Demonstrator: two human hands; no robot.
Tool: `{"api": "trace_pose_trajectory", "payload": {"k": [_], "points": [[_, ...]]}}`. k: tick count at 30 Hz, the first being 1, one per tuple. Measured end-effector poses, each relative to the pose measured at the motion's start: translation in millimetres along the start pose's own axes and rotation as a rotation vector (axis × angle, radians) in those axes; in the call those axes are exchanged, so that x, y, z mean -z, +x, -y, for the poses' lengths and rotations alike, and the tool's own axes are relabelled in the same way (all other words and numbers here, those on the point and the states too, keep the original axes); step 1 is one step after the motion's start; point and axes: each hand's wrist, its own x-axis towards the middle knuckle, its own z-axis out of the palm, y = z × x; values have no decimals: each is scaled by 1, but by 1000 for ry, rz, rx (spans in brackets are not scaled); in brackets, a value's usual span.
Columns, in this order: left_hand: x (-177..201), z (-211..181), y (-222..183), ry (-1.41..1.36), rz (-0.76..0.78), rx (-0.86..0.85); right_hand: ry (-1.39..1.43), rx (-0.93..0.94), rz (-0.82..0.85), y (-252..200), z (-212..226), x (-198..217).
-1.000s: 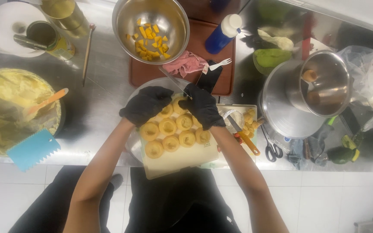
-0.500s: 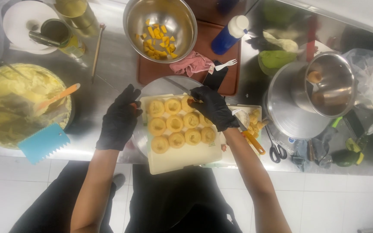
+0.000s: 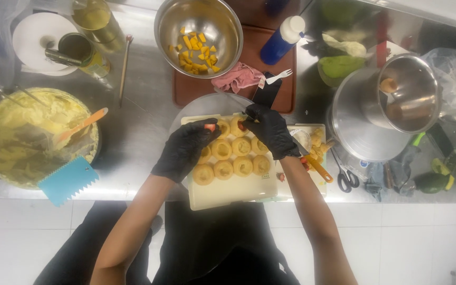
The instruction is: Preparing fruit tarts by cutting strawberries and placing them into pastry shells.
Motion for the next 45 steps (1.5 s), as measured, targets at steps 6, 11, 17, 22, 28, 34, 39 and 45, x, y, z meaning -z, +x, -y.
{"api": "trace_pose_trajectory", "payload": {"k": [6,11,17,22,28,34,39,45], "points": [[-19,-4,3,292,38,0,333,-62,-8,-42,40,32],[-18,-7,6,403,165,-124,831,-113,392,-74,74,26],[-23,-22,-4,555,65,-22,570,50,316,-77,70,7],[-8,-12,1,591,26,66,486,9,338,-67,60,-10],[8,3,8,437,215,-81,614,73,270,-59,57,-28],[-5,-6,6,528,18,-128,719,-197,312,-53,73,-8],[-1,-20,7,650,-110,-81,900,-397,452,-48,91,9],[9,-12,9,583,-61,-139,934,-415,459,-42,71,5]]}}
